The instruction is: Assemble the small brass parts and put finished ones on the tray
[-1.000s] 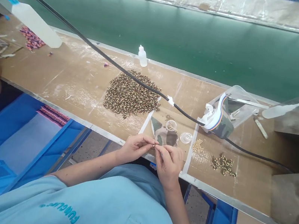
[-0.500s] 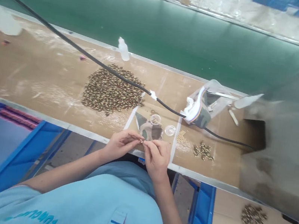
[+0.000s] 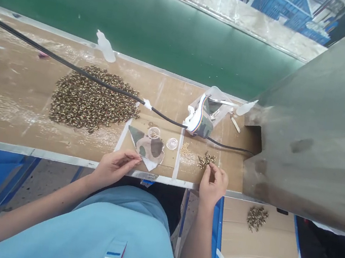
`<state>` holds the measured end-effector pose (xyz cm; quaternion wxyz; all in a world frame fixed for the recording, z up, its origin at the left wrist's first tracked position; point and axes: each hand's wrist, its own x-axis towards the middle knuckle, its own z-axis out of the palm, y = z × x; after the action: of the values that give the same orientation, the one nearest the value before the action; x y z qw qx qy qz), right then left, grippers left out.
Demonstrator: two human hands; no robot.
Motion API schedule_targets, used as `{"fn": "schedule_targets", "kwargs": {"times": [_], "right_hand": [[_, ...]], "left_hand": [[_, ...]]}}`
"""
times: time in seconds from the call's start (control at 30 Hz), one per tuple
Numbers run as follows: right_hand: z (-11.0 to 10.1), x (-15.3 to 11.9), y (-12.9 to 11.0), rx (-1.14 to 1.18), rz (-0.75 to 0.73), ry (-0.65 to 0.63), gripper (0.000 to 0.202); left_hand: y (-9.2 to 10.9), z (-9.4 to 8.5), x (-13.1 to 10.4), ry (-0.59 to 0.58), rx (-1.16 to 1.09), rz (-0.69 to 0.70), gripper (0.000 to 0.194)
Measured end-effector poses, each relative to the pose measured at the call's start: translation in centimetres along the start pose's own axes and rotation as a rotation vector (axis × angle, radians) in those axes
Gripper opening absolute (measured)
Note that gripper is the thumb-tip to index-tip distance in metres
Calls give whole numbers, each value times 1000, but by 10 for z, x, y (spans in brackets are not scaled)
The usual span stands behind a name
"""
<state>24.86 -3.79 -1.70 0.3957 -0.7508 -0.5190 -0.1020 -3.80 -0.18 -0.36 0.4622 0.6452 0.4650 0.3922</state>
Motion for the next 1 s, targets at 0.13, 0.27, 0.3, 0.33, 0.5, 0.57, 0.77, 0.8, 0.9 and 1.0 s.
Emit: {"fn": "schedule_targets", "kwargs": {"times": [0.13,0.27,0.3,0.33,0.5,0.57,0.77,0.8,0.9,1.0], "right_hand": [[-1,3,6,-36,12,12,28],[1,6,3,-22,-45,-103,46],[3,7,1,-23,-61,-150,53],[5,8,-1,-26,-74,-199,60],[19,20,3,31,-179,-391,44],[23,28,9,71,-219,-402,33],[20,45,23,-18,-314,-332,34],[19,47,23,-53,-329,-326,39],[16,51,22,-137,-366,-344,48],[15,57,21,-170,-410,-384,38]], "left_hand": [[2,0,1,2,53,18,11],[4,-1,3,6,131,77,10],[5,-1,3,4,143,86,10],[6,-1,4,-1,153,91,10],[4,-1,3,-15,184,96,11],[2,0,2,-9,168,89,11],[1,0,2,-13,154,93,11],[1,0,2,-16,160,97,10],[2,-1,3,-17,179,116,10],[2,-1,3,-20,215,145,10]]}}
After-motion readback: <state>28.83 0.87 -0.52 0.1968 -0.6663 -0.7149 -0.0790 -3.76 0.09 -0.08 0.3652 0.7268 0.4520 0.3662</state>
